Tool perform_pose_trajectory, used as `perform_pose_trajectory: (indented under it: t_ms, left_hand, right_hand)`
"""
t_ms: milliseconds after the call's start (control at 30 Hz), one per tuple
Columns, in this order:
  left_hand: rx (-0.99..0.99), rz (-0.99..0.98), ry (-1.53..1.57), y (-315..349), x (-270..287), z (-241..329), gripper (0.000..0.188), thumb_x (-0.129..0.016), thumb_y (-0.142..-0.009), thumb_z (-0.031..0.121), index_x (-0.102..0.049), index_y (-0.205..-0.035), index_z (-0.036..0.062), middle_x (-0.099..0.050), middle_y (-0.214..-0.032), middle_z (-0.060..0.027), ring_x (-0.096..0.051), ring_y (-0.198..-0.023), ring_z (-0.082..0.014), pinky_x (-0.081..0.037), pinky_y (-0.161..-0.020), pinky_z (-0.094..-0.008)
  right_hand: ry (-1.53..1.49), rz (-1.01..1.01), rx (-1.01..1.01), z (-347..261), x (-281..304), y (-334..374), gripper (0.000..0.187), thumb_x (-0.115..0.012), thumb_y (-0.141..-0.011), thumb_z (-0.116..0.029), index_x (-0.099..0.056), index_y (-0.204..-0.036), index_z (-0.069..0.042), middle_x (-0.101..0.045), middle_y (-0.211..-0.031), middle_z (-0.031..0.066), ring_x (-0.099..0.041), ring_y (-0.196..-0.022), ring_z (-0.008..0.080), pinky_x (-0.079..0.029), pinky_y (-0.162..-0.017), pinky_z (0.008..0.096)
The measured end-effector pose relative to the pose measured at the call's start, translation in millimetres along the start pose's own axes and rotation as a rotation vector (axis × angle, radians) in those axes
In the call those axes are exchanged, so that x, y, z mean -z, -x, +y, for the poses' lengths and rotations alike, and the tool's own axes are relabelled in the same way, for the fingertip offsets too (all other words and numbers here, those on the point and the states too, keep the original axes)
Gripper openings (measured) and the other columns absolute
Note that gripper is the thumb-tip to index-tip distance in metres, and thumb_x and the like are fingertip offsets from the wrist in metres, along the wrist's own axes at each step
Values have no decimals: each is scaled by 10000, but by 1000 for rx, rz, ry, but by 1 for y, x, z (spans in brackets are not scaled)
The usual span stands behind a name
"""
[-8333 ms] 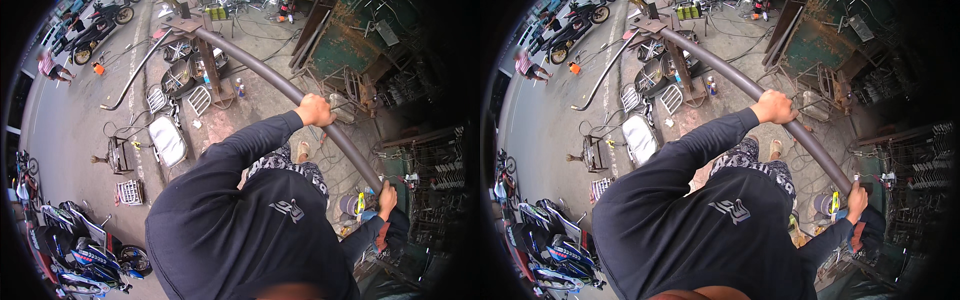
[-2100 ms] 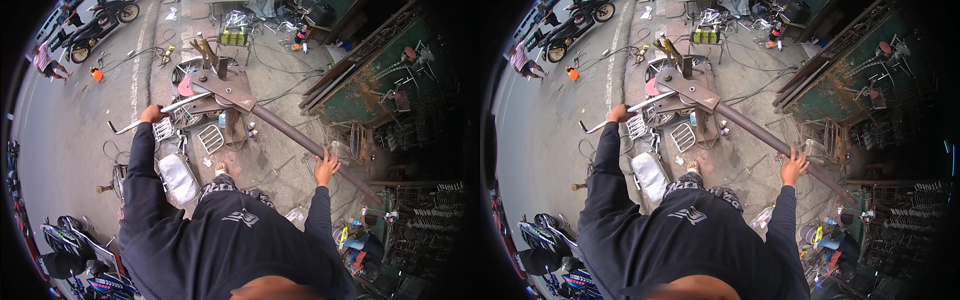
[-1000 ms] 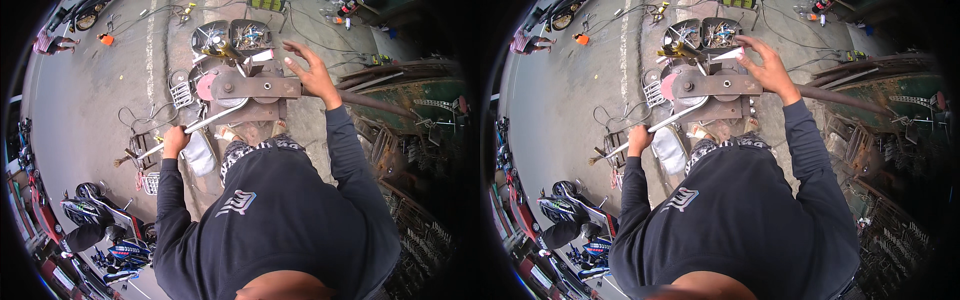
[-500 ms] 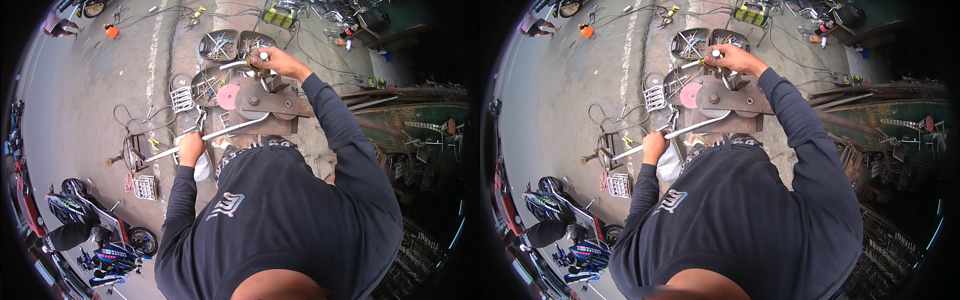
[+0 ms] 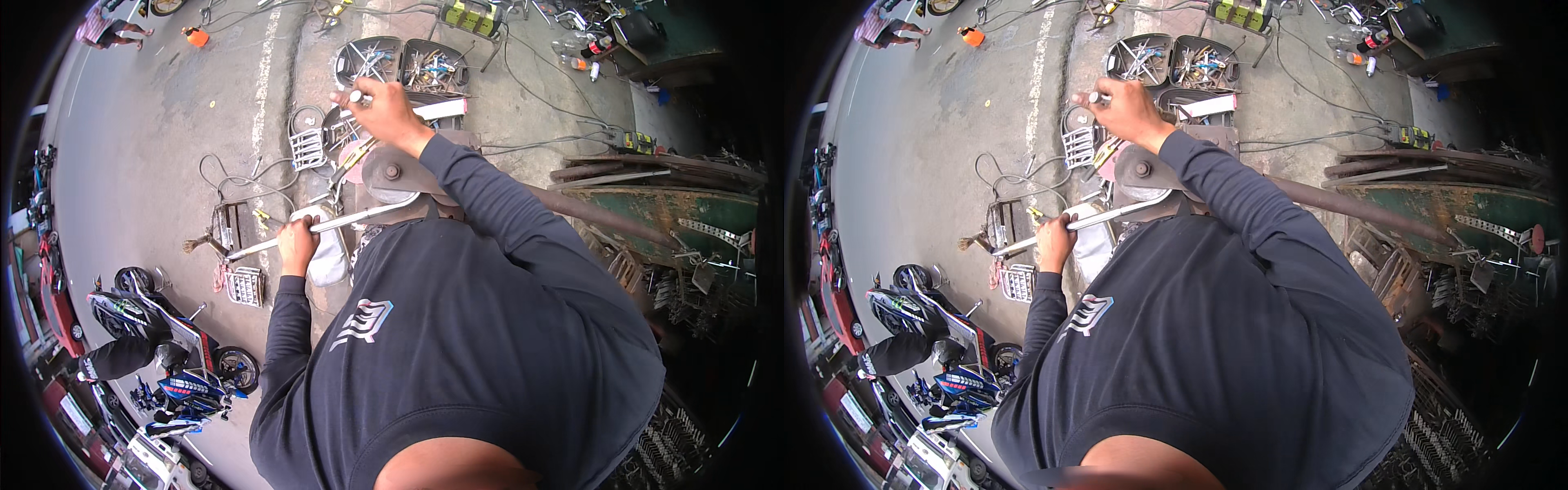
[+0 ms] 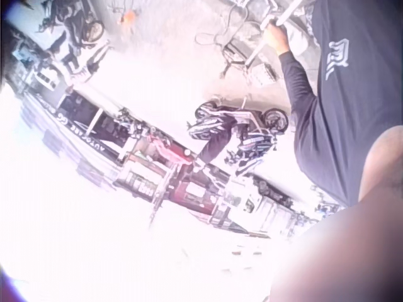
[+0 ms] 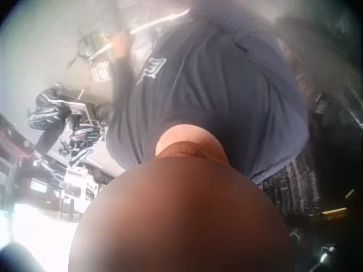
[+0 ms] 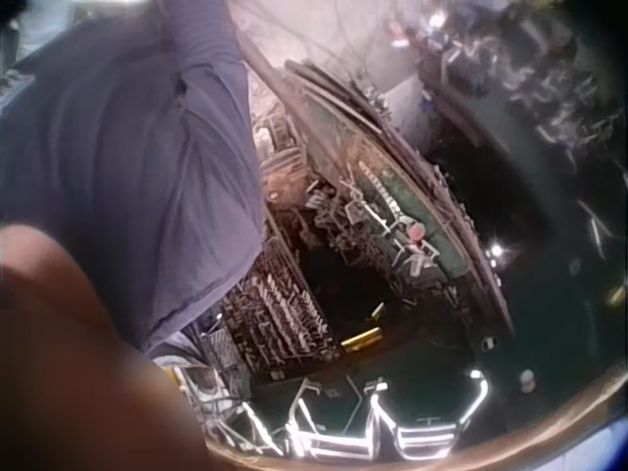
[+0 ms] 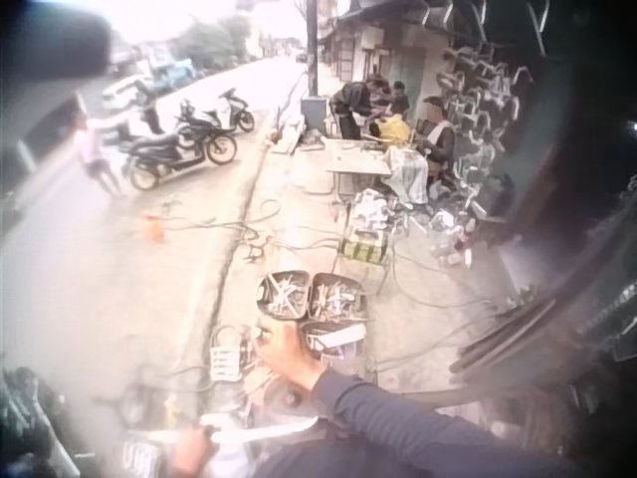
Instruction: The person uses a manual pipe bender to bend a long metal rod into a curved shape. They measure the rod with a tape measure, position it in the bender, and apply force to the handle to create a bend. The person repeats this process to form additional bends in the rod.
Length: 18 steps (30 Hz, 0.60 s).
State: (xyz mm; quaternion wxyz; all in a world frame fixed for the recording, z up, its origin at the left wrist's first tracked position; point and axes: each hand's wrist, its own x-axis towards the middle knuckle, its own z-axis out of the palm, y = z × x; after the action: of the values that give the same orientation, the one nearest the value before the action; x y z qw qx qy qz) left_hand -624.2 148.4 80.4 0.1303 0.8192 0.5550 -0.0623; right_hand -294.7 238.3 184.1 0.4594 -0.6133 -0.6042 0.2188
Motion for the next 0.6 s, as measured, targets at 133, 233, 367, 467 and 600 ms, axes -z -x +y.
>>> perform_pose_trajectory:
  t_ms: [133, 233, 367, 467, 600]
  left_hand:
    - [-208, 321, 42, 12, -17, 19, 255, -697, -910, 348, -649, -811, 117, -670, -760, -69, -677, -789, -291, -488, -764, -425]
    - [-280, 263, -6, -8, -18, -1, 189, -720, -859, 299, -633, -814, 137, -655, -740, -44, -670, -733, -254, -495, -704, -393]
    - [-500, 334, 63, -48, -11, -26, 154, -737, -767, 263, -657, -846, 158, -657, -751, -21, -673, -737, -237, -503, -721, -394]
    - [-470, 352, 32, -32, -20, -27, 155, -740, -772, 270, -659, -845, 160, -660, -770, -20, -667, -740, -226, -486, -689, -383]
    - [-456, 431, 45, -19, -33, -20, 165, -743, -778, 268, -630, -801, 150, -632, -729, -29, -652, -705, -227, -472, -669, -375]
  right_hand:
    - [-823, 116, -230, 7, 110, -66, 543, -553, -1056, -484, -558, -719, -58, -405, -514, -62, -436, -490, 91, -380, -472, 274]
    - [-1083, -146, -124, -9, 205, -70, 556, -496, -1067, -516, -542, -772, -47, -387, -508, -62, -431, -466, 74, -377, -449, 245]
    - [-895, -316, -309, -14, 300, 8, 600, -423, -1076, -569, -541, -867, -18, -364, -497, -59, -404, -414, 48, -361, -398, 213]
    - [-671, -162, -678, 15, 330, 123, 698, -437, -1037, -650, -559, -879, 19, -352, -479, -53, -340, -351, 47, -314, -337, 208]
    - [-502, 142, -1364, 59, 318, 283, 792, -507, -955, -743, -621, -991, 40, -423, -514, -32, -353, -355, 53, -301, -338, 216]
